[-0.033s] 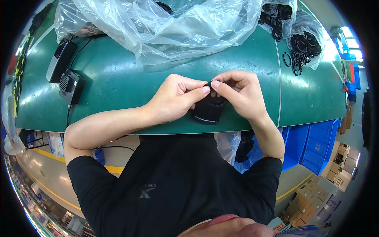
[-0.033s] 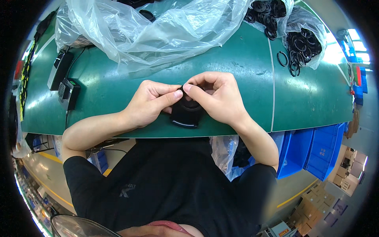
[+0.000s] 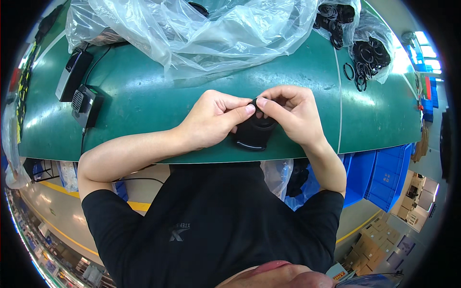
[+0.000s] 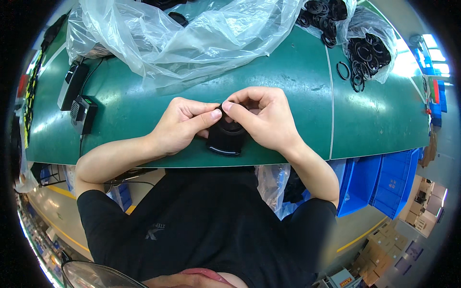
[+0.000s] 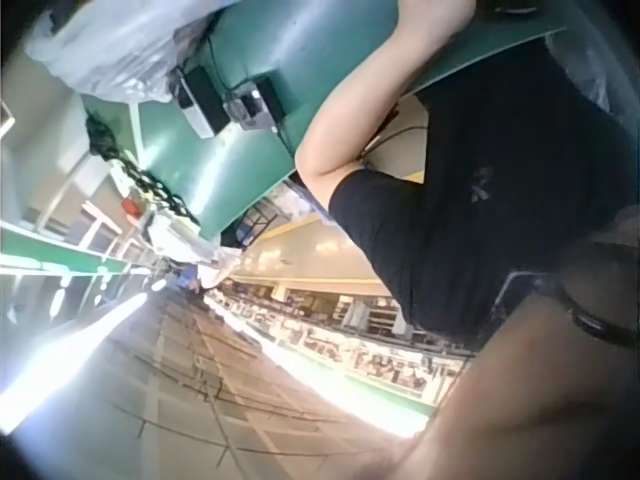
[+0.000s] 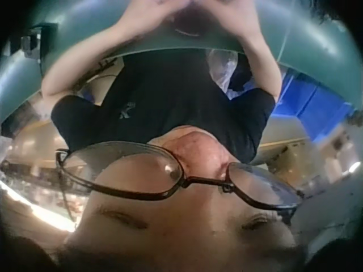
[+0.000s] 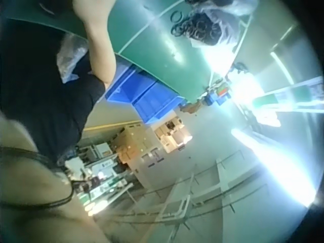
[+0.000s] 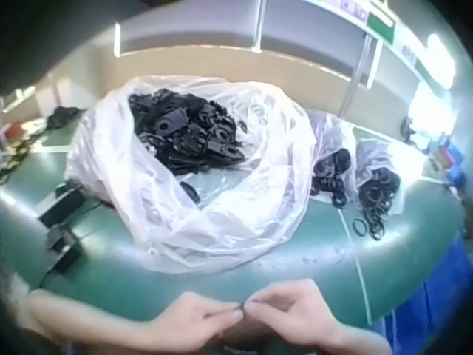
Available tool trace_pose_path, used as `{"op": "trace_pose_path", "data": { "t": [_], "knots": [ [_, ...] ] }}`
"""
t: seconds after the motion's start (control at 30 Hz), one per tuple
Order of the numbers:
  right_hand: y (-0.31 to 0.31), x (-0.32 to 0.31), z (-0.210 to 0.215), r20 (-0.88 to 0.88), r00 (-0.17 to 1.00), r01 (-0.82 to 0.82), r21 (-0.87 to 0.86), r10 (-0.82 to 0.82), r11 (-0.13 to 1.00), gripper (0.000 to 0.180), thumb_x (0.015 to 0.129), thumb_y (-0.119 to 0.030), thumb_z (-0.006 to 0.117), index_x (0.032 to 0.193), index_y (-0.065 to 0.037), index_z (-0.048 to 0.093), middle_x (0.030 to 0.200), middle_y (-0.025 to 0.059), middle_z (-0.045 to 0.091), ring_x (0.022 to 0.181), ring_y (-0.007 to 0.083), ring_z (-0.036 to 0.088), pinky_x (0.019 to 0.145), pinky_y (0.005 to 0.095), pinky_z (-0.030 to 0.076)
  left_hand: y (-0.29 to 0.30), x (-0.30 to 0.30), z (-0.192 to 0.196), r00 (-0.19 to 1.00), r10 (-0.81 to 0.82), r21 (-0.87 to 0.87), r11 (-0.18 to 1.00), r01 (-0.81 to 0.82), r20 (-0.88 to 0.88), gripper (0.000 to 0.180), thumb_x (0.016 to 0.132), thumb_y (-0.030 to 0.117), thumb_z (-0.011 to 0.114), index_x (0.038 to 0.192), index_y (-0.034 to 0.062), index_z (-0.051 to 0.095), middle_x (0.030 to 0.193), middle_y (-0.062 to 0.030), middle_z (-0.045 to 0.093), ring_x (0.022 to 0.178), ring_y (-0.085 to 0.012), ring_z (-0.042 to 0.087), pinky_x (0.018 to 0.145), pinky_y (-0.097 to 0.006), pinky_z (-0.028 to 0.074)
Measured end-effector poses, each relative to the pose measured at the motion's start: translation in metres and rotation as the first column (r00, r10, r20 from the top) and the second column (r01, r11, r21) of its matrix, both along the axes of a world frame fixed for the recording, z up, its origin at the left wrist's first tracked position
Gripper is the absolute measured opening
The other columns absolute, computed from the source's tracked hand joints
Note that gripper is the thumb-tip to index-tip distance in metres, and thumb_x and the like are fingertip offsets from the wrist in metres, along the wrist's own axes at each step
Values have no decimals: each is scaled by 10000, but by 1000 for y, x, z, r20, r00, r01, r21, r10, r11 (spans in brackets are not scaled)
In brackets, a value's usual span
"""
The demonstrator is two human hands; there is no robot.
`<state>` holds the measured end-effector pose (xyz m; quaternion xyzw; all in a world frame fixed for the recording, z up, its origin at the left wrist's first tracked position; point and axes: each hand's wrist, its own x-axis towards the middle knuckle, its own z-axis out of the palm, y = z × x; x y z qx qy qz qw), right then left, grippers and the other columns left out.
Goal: The person assembles a black housing unit by hand, inserting a plastic ring and a circular component into it.
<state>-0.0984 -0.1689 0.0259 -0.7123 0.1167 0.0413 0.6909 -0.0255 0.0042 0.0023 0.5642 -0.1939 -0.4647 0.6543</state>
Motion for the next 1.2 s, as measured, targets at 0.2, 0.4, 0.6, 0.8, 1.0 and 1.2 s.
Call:
{"op": "trace_pose_path", "data": {
  "t": [0.2, 0.4, 0.6, 0.8, 1.0, 1.2],
  "knots": [
    [-2, 1, -1, 6, 1000, 19, -6, -19, 1000, 147, 806, -74, 635, 867, 60, 642, 725, 55, 635, 656, 81, 596, 622, 193, 482, -4, 3, 3, 999, -8, 41, 999, 10, -50, 209, 895, 156, 545, 1003, 6, 643, 684, 40, 568, 579, -10, 422, 518, -174, 360],
    [-8, -5, 4, 264, 964, 110, -297, -29, 948, 299, 741, -76, 696, 1007, 39, 624, 917, 98, 632, 752, 104, 601, 619, 215, 487, -1, 5, 6, 979, 31, -77, 996, -47, -199, 262, 858, 107, 593, 1083, -23, 561, 851, -22, 644, 701, -32, 541, 618, -178, 441],
    [-4, -13, 0, 383, 919, 171, -592, 88, 788, 471, 643, -60, 761, 1085, -4, 609, 1002, 130, 617, 757, 162, 609, 617, 249, 504, -3, 8, -4, 972, 21, -180, 982, -64, -236, 320, 838, 28, 591, 1143, -22, 506, 1036, -104, 623, 926, -131, 600, 831, -253, 485],
    [10, -13, 0, 553, 818, 334, -679, 156, 654, 456, 621, -6, 741, 1056, 7, 602, 1043, 154, 591, 876, 294, 600, 729, 324, 506, -2, 8, -2, 978, 16, -177, 983, -54, -207, 283, 849, 10, 572, 1125, -32, 531, 1033, -91, 621, 913, -95, 579, 813, -229, 471],
    [5, -12, -5, 565, 814, 330, -645, 139, 689, 432, 621, 4, 749, 1028, -1, 604, 1039, 142, 595, 870, 256, 610, 654, 289, 519, -3, 7, 2, 993, 17, -132, 991, -33, -119, 257, 850, 14, 573, 1103, -32, 559, 1002, -76, 624, 902, -81, 571, 785, -216, 469],
    [6, -14, -10, 554, 831, 353, -601, 54, 717, 380, 633, 5, 753, 987, 3, 615, 1047, 140, 604, 805, 196, 625, 622, 258, 516, -3, 5, -3, 989, 63, -174, 981, -86, -135, 310, 836, -2, 580, 1138, -61, 541, 1014, -104, 621, 907, -109, 588, 800, -224, 487]
  ]
}}
